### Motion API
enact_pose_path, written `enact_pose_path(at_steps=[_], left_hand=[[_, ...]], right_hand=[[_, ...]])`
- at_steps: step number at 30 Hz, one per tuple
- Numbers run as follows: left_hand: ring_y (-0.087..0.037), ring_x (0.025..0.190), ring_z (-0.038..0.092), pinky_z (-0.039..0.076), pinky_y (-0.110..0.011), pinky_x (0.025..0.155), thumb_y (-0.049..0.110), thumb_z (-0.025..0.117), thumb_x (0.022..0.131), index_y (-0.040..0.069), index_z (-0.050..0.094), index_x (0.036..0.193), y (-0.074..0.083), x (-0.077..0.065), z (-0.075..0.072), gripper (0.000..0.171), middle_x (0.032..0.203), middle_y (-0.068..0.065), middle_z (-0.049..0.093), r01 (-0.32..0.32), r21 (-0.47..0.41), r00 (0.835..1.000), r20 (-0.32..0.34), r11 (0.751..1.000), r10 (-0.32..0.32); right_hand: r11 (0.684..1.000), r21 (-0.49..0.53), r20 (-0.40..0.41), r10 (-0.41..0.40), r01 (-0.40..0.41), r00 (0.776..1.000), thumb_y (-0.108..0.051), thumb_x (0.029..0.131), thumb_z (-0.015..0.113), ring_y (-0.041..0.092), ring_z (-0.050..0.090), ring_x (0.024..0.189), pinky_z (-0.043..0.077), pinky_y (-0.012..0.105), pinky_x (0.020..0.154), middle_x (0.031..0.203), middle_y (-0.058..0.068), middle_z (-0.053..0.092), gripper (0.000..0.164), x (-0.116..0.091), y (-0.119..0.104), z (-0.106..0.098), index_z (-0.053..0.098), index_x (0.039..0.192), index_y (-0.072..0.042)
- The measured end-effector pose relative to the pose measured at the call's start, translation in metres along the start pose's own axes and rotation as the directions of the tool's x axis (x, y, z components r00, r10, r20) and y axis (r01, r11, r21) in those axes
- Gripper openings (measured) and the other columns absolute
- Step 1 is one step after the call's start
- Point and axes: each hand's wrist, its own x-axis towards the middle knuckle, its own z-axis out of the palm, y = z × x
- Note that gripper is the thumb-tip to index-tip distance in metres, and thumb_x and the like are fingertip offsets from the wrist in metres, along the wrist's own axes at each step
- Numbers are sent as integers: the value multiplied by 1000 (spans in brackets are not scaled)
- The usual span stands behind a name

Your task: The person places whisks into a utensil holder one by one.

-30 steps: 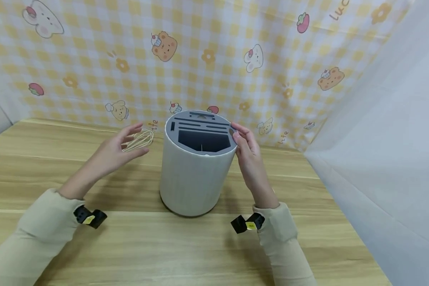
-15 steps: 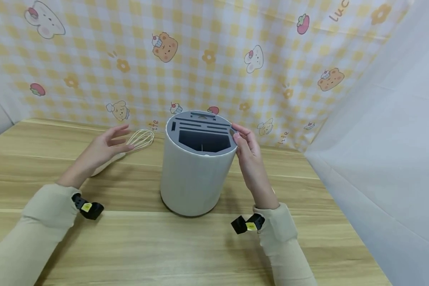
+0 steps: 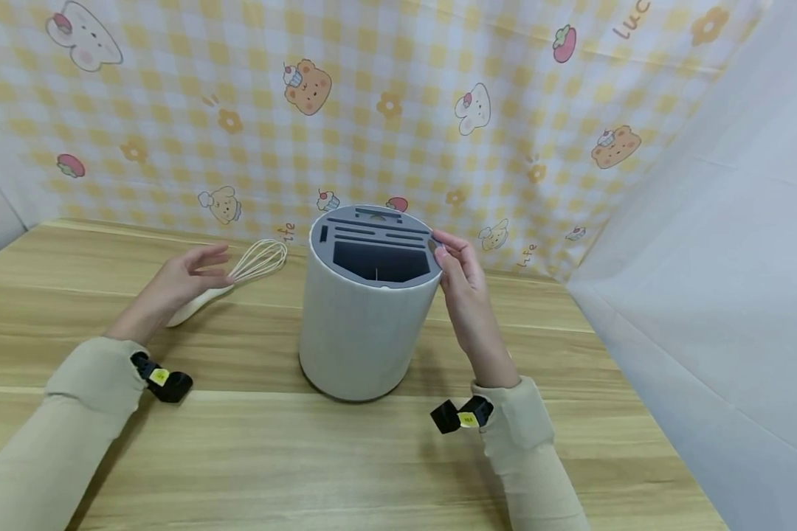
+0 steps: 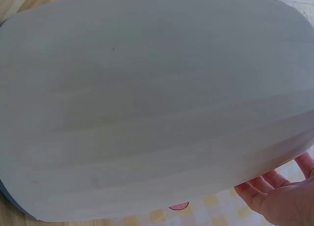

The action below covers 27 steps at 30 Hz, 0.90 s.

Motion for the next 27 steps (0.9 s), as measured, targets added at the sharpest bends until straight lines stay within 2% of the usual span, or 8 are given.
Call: enact_pose_path(at_steps=[6, 8, 10, 13, 15, 17, 22, 27], left_hand=[[-43, 135, 26, 23, -52, 112, 17, 54, 94, 0, 10, 148, -6, 4, -1, 72, 150, -26, 19, 42, -16, 997, 61, 999, -41], [-39, 135, 27, 34, -38, 109, 17, 54, 94, 0, 13, 148, -8, 5, 0, 70, 149, -25, 23, 70, 1, 996, 54, 998, -70], [-29, 131, 38, 41, -20, 98, 17, 54, 94, 0, 17, 147, -10, 7, 1, 67, 147, -26, 26, 98, 16, 994, 40, 995, -98], [-4, 111, 47, 37, -4, 77, 18, 56, 93, 0, 23, 146, -14, 9, 2, 65, 145, -25, 31, 131, 23, 991, 18, 991, -132], [9, 97, 44, 38, -5, 75, 19, 57, 92, 0, 27, 144, -16, 10, 1, 63, 143, -25, 35, 139, 33, 990, 7, 990, -139], [13, 88, 43, 40, -7, 74, 21, 58, 91, -1, 31, 143, -18, 10, 1, 62, 138, -19, 46, 139, 38, 990, 3, 989, -140], [16, 80, 47, 44, -10, 72, 22, 61, 90, -1, 37, 140, -19, 11, 0, 60, 115, 8, 59, 138, 32, 990, 8, 990, -139], [16, 80, 47, 43, -11, 72, 22, 61, 89, -2, 37, 139, -19, 12, 0, 60, 105, 17, 59, 134, 19, 991, 9, 991, -135]], right_hand=[[1000, -7, 5, -8, 8, 1000, -15, 99, 39, 12, 49, 111, 37, 30, 105, 120, 4, 47, 34, 0, 0, 0, 41, 131, -4], [1000, -11, 6, -10, 10, 1000, -15, 99, 40, 12, 49, 111, 37, 30, 104, 120, 4, 48, 34, 0, -1, 0, 41, 131, -4], [1000, -12, 5, -8, 8, 1000, -15, 98, 40, 12, 49, 111, 37, 30, 105, 119, 4, 48, 35, 0, -1, 0, 41, 131, -4], [1000, -13, 7, -4, 4, 1000, -16, 98, 40, 12, 49, 111, 37, 30, 105, 119, 3, 48, 35, 0, -1, -1, 41, 131, -4], [1000, -12, 9, -2, 2, 1000, -16, 98, 40, 12, 49, 111, 36, 30, 106, 119, 3, 48, 35, -1, -1, -1, 41, 131, -4], [1000, -13, 11, -3, 3, 1000, -15, 98, 40, 12, 49, 111, 36, 31, 106, 119, 4, 48, 35, -1, -1, -1, 41, 131, -4], [1000, -16, 14, -5, 6, 1000, -16, 98, 40, 12, 49, 111, 36, 32, 107, 119, 3, 48, 35, -1, -1, -1, 41, 131, -4], [1000, -15, 15, -12, 13, 1000, -15, 98, 40, 12, 50, 110, 36, 32, 106, 119, 3, 49, 34, -1, 0, -1, 41, 131, -4]])
